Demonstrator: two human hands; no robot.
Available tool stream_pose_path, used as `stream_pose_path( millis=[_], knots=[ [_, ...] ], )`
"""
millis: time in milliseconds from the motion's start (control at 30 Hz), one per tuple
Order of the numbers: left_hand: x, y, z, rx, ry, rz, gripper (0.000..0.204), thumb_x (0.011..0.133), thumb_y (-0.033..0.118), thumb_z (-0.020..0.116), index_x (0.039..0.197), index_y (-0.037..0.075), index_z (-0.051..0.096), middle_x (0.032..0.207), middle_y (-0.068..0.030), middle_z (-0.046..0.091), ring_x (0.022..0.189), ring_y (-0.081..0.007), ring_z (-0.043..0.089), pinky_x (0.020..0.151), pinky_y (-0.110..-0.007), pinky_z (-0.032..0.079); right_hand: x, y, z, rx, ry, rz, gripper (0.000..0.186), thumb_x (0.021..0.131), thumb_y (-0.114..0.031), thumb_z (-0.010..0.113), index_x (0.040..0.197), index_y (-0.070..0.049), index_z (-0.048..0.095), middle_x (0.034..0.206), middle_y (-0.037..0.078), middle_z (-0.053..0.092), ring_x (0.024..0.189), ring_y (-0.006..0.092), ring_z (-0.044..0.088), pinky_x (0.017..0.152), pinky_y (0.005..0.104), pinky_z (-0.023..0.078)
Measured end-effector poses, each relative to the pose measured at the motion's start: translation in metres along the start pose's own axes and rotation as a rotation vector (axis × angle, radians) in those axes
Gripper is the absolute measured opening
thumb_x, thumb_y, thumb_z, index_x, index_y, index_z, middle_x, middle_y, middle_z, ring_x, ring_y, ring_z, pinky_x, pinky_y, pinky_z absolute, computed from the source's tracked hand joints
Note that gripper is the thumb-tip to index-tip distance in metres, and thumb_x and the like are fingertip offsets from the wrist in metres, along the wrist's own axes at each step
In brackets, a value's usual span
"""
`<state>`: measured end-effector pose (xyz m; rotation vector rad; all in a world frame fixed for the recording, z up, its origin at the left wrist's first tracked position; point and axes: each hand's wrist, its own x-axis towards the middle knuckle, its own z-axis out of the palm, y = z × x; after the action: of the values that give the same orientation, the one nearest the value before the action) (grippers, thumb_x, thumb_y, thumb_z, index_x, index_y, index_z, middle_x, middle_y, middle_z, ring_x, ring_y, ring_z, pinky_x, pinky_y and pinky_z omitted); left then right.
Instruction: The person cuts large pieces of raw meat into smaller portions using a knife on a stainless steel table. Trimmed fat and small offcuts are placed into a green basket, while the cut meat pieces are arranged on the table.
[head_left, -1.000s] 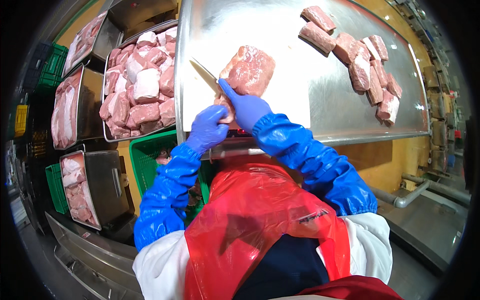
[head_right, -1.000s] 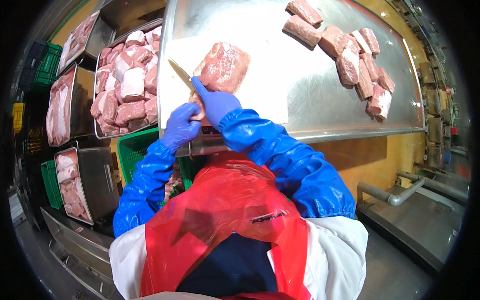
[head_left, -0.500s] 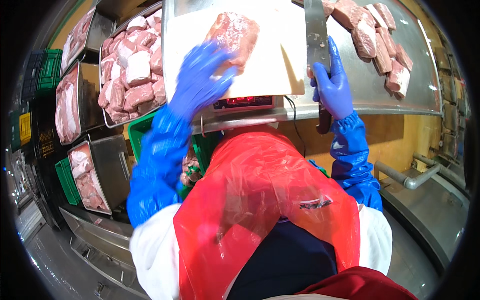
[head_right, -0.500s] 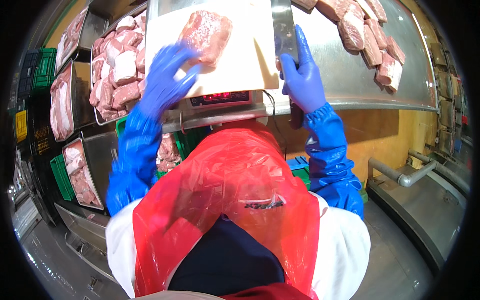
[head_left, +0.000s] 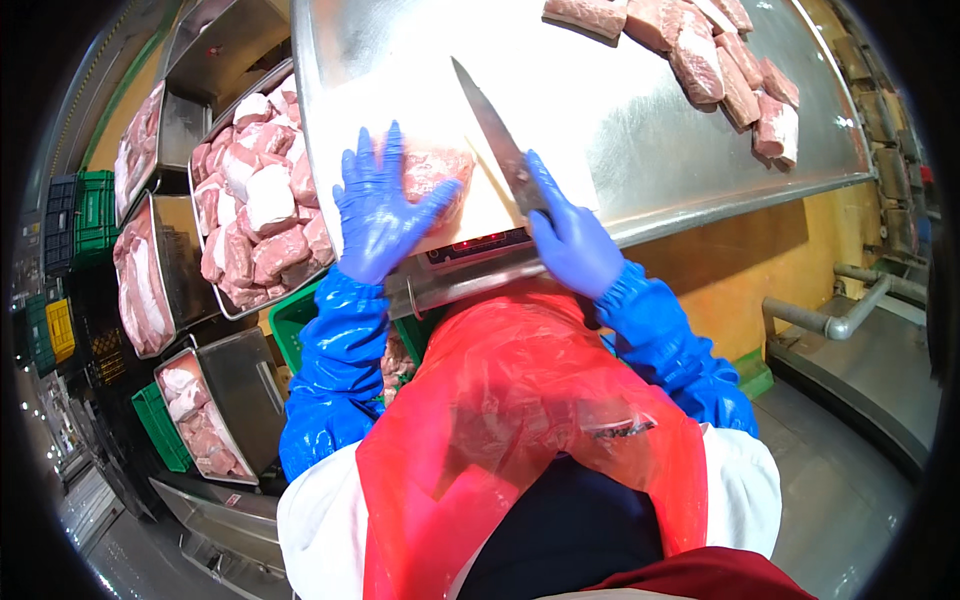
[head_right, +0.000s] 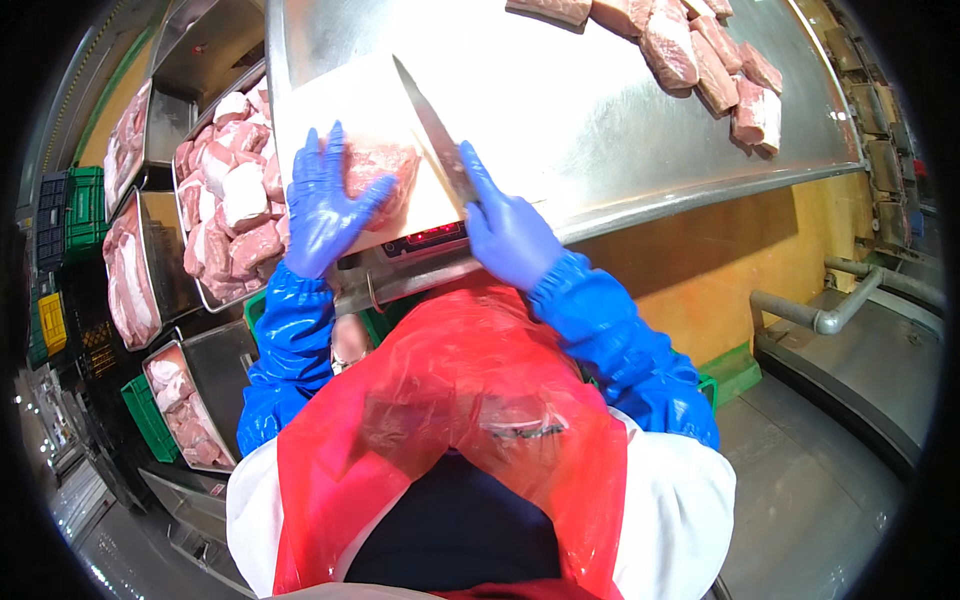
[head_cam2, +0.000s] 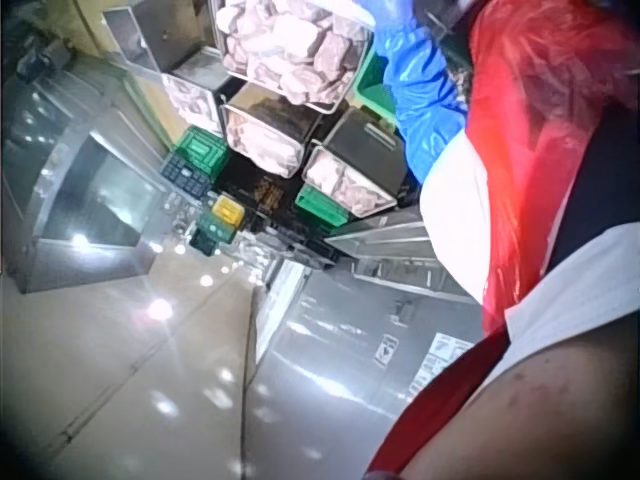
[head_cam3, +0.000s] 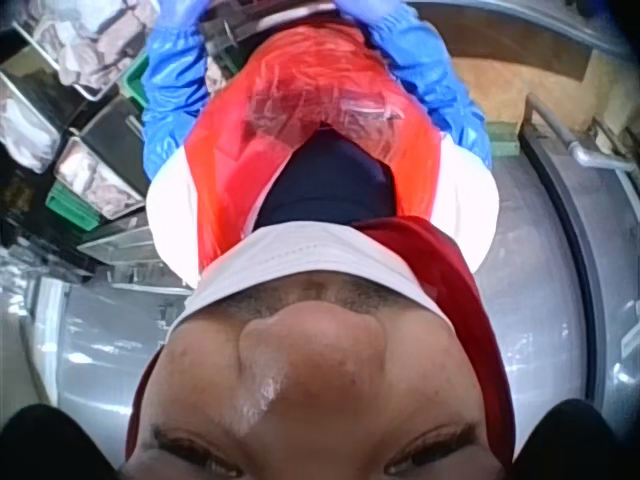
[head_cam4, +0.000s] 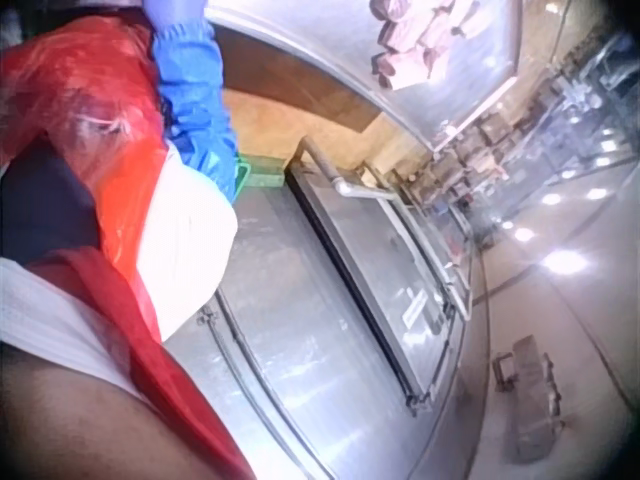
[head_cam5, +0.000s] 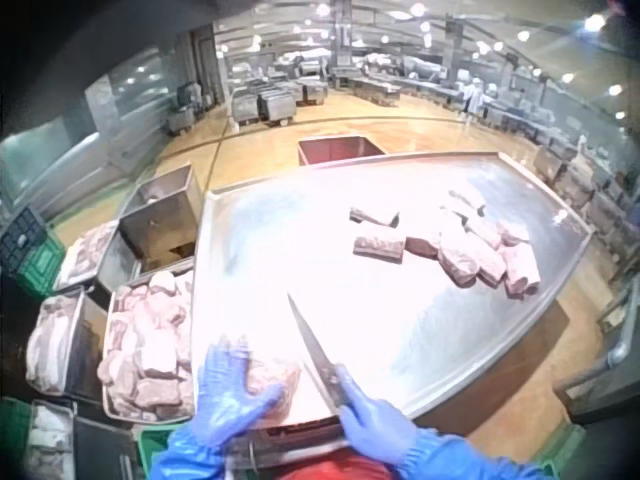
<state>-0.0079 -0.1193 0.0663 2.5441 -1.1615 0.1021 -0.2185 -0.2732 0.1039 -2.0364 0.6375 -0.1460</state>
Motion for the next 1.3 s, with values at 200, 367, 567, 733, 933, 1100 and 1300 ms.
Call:
stream_pose_path(
  millis=[200,367,567,733,933,1100,1300],
  knots=[
    [0.008,0.013,-0.016,0.163,-0.133,0.040,0.078,0.075,0.065,0.069,0.140,0.022,0.059,0.149,-0.0214,0.044,0.130,-0.0442,0.042,0.098,-0.063,0.039,-0.013,-0.005,0.020,-0.202,-0.228,0.083,0.078,0.092,-0.007,0.047,0.161,-0.012,0.011,0.086,0.033,0.066,0.075,0.0499,0.064,0.075,0.0595,0.049],
    [0.013,0.015,-0.021,0.111,-0.114,0.125,0.072,0.076,0.059,0.069,0.138,0.024,0.061,0.148,-0.0220,0.045,0.133,-0.0433,0.042,0.102,-0.060,0.038,0.116,-0.026,0.037,-0.048,-0.239,0.211,0.079,0.093,-0.013,0.048,0.162,-0.018,0.009,0.094,0.036,0.066,0.079,0.0464,0.069,0.074,0.0522,0.054],
    [-0.022,-0.005,-0.030,-0.414,0.126,0.078,0.068,0.093,0.047,0.061,0.146,0.006,0.049,0.154,-0.0214,0.040,0.147,-0.0388,0.032,0.118,-0.053,0.028,0.144,0.007,-0.015,0.693,-0.138,0.110,0.072,0.096,-0.011,0.048,0.161,-0.017,0.018,0.075,0.014,0.064,0.049,0.0175,0.059,0.042,0.0303,0.047],
    [-0.002,-0.007,-0.046,-2.738,-0.177,-0.422,0.070,0.104,0.054,0.038,0.146,-0.002,0.042,0.139,-0.0204,0.054,0.130,-0.0338,0.051,0.115,-0.047,0.036,0.084,-0.060,0.006,0.826,-0.728,0.110,0.076,0.097,-0.012,0.056,0.162,-0.014,0.016,0.081,0.011,0.066,0.044,0.0132,0.055,0.039,0.0250,0.045],
    [-0.061,-0.075,-0.015,-2.713,-0.116,-0.255,0.057,0.105,0.049,0.041,0.127,-0.001,0.058,0.120,-0.0217,0.067,0.113,-0.0383,0.064,0.098,-0.051,0.051,0.083,-0.062,0.006,0.667,-0.382,0.036,0.073,0.098,-0.013,0.056,0.161,-0.013,0.018,0.082,0.008,0.065,0.052,0.0104,0.057,0.040,0.0246,0.046],
    [-0.017,-0.049,-0.050,-2.503,0.128,-0.667,0.057,0.101,0.054,0.046,0.120,0.002,0.060,0.116,-0.0190,0.067,0.109,-0.0356,0.064,0.097,-0.051,0.050,0.071,-0.066,-0.003,0.914,-0.707,0.157,0.074,0.095,-0.009,0.057,0.159,-0.008,0.019,0.081,0.012,0.065,0.048,0.0131,0.058,0.034,0.0222,0.040],
    [0.007,-0.063,-0.040,-2.295,0.110,-0.511,0.061,0.105,0.050,0.040,0.134,-0.001,0.055,0.129,-0.0208,0.063,0.120,-0.0367,0.061,0.103,-0.051,0.048,0.058,-0.073,-0.011,0.820,-0.464,0.128,0.071,0.095,-0.010,0.058,0.158,-0.007,0.024,0.078,0.009,0.062,0.048,0.0119,0.056,0.038,0.0228,0.043]
  ],
)
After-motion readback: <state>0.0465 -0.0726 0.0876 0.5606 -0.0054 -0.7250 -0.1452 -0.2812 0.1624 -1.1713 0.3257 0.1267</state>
